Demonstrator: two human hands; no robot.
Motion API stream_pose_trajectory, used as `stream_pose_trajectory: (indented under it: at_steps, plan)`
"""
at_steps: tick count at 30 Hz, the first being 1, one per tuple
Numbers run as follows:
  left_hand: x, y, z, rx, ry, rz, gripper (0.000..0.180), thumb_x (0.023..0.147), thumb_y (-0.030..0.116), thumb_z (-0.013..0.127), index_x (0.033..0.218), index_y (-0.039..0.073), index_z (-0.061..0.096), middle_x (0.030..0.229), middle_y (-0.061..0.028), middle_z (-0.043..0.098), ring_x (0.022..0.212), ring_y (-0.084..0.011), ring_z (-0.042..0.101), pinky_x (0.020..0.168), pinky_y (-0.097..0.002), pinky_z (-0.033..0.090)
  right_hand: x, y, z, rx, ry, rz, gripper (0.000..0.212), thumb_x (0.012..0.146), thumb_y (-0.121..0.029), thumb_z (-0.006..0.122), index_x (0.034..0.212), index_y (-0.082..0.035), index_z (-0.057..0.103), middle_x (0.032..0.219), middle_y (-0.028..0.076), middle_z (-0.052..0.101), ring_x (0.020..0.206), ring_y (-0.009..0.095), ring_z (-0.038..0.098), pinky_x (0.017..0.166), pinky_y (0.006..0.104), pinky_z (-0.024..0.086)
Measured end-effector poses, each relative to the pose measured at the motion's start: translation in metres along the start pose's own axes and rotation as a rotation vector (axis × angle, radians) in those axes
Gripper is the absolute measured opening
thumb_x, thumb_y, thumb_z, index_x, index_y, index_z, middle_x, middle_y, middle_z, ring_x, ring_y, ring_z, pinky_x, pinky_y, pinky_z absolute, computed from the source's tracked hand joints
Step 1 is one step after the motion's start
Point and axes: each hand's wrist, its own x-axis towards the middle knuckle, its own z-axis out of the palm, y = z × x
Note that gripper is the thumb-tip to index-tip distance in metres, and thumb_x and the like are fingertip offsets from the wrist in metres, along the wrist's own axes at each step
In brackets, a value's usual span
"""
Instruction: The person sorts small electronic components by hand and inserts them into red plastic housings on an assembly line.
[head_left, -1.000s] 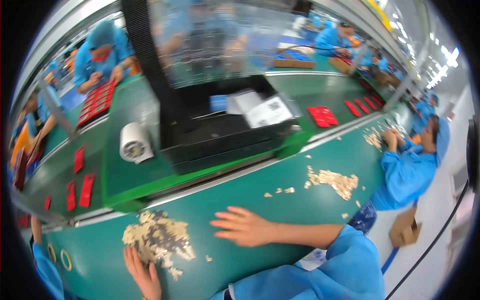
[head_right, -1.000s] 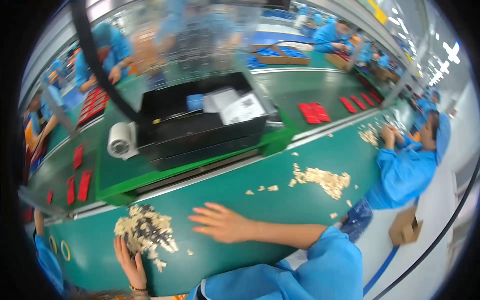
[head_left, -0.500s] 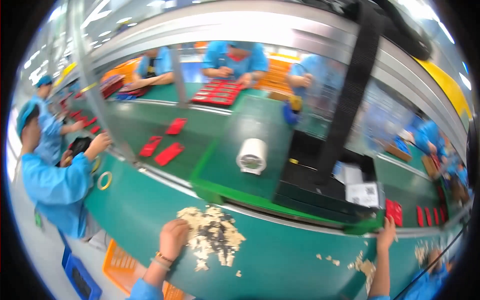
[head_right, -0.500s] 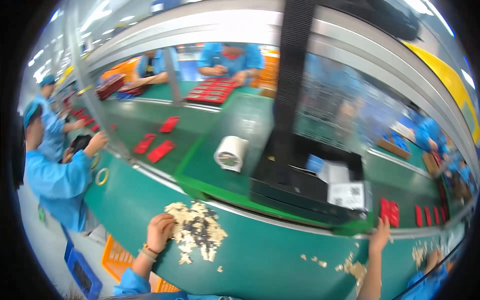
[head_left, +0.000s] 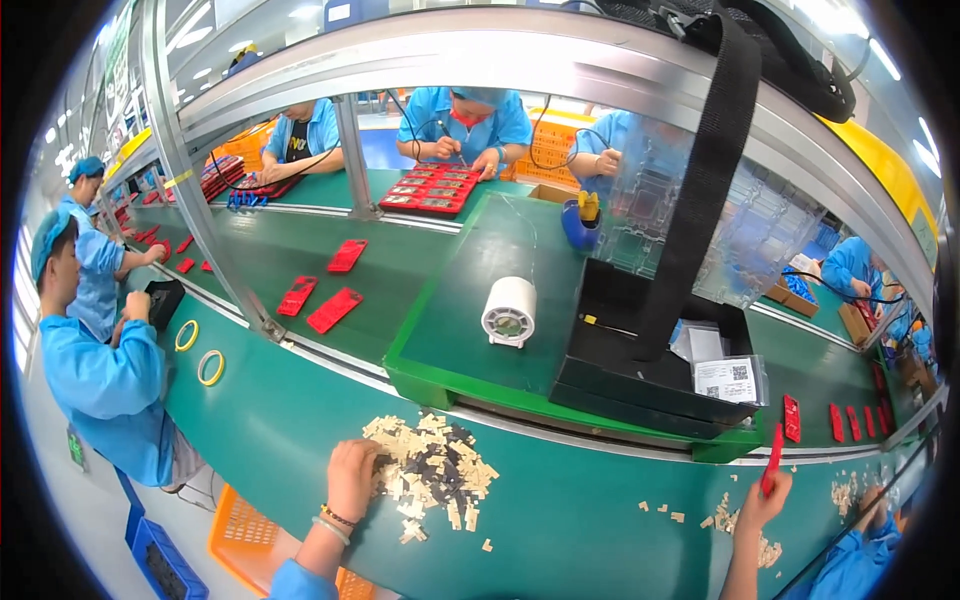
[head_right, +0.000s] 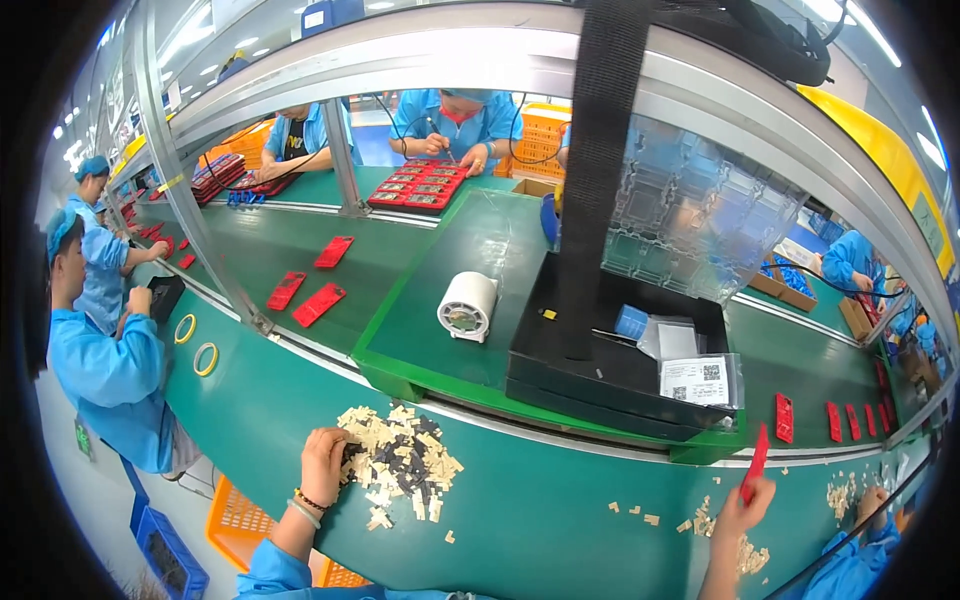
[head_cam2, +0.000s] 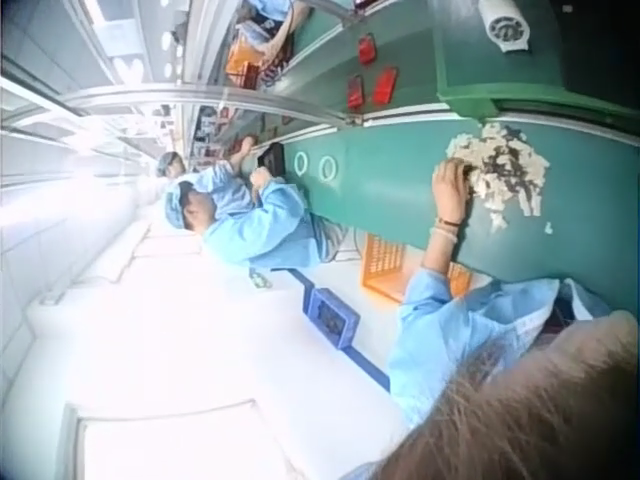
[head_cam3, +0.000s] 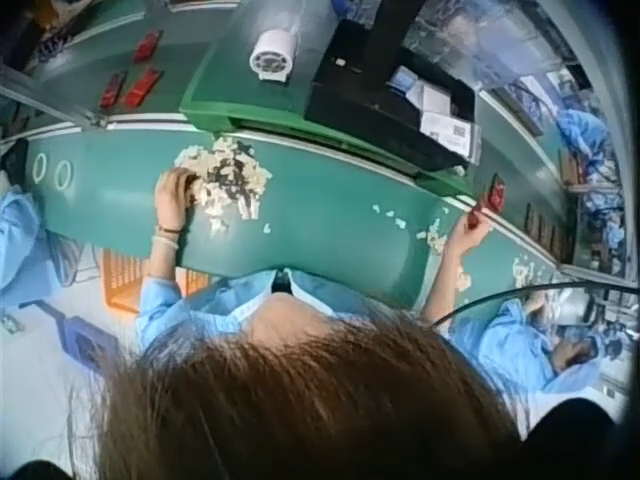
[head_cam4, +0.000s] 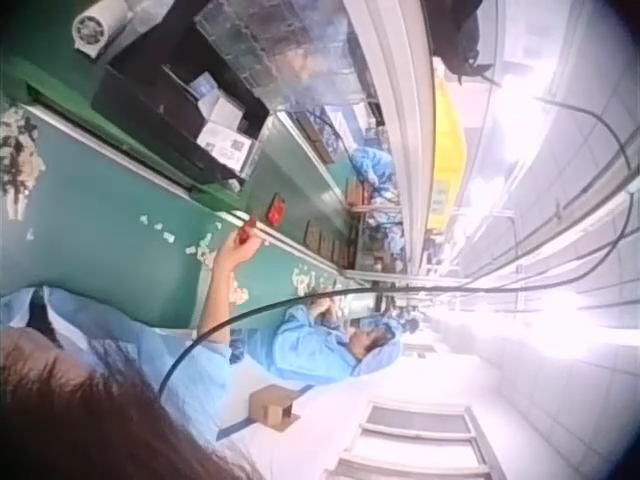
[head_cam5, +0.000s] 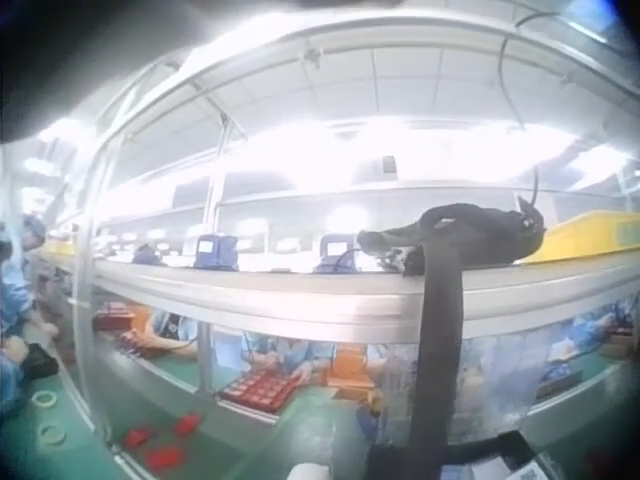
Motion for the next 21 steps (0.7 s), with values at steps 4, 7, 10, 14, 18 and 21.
stream_pose_trajectory:
  at_steps: [4, 7, 10, 14, 18, 21]
  plan:
    - [-0.003, -0.003, -0.006, -0.105, 0.0, -0.087, 0.02, 0.08, -0.006, 0.052, 0.096, 0.003, 0.06, 0.094, -0.0141, 0.061, 0.09, -0.0352, 0.055, 0.08, -0.0403, 0.046, -0.081, -0.053, -0.026, 0.25, -0.368, -0.289, 0.028, 0.055, 0.003, 0.061, 0.068, -0.01, 0.039, 0.059, 0.004, 0.038, 0.05, 0.021, 0.037, 0.049, 0.0346, 0.027]
    - [-0.006, -0.006, -0.011, -0.182, 0.076, -0.133, 0.011, 0.088, -0.002, 0.054, 0.098, -0.002, 0.056, 0.086, -0.0146, 0.065, 0.078, -0.0277, 0.063, 0.073, -0.0323, 0.049, -0.091, -0.124, -0.022, 0.246, -0.576, -0.711, 0.032, 0.063, -0.018, 0.074, 0.094, -0.012, 0.065, 0.088, 0.006, 0.058, 0.076, 0.026, 0.057, 0.066, 0.0401, 0.043]
    - [-0.004, -0.008, -0.01, -0.421, 0.105, -0.295, 0.009, 0.093, 0.005, 0.054, 0.1, -0.002, 0.054, 0.073, -0.0077, 0.063, 0.067, -0.0131, 0.06, 0.065, -0.0254, 0.048, -0.109, -0.163, 0.016, 0.351, -0.605, -0.777, 0.024, 0.064, -0.015, 0.069, 0.088, -0.015, 0.065, 0.085, 0.003, 0.058, 0.074, 0.022, 0.056, 0.062, 0.038, 0.042]
    - [-0.007, -0.018, -0.008, -0.487, 0.074, -0.389, 0.015, 0.092, 0.009, 0.059, 0.102, -0.001, 0.055, 0.066, -0.003, 0.055, 0.058, -0.0091, 0.049, 0.056, -0.0239, 0.043, -0.116, -0.184, 0.032, 0.476, -0.753, -0.766, 0.025, 0.065, -0.014, 0.065, 0.09, -0.015, 0.066, 0.084, 0.0, 0.058, 0.072, 0.021, 0.055, 0.061, 0.0361, 0.041]
    - [-0.006, -0.002, -0.025, -0.232, -0.133, -0.357, 0.03, 0.087, 0.018, 0.067, 0.11, 0.003, 0.054, 0.063, -0.0059, 0.056, 0.053, -0.017, 0.055, 0.052, -0.0282, 0.044, -0.12, -0.188, 0.034, 0.447, -0.93, -0.785, 0.028, 0.064, -0.015, 0.065, 0.093, -0.014, 0.065, 0.087, 0.002, 0.058, 0.078, 0.022, 0.055, 0.064, 0.0368, 0.042]
    - [-0.008, -0.002, -0.026, -0.206, -0.088, -0.336, 0.032, 0.085, 0.018, 0.065, 0.11, 0.003, 0.051, 0.061, -0.0077, 0.054, 0.052, -0.023, 0.056, 0.05, -0.0331, 0.044, -0.116, -0.191, 0.024, 0.455, -1.069, -0.756, 0.028, 0.066, -0.016, 0.068, 0.094, -0.013, 0.065, 0.089, 0.004, 0.058, 0.081, 0.024, 0.056, 0.068, 0.0386, 0.043]
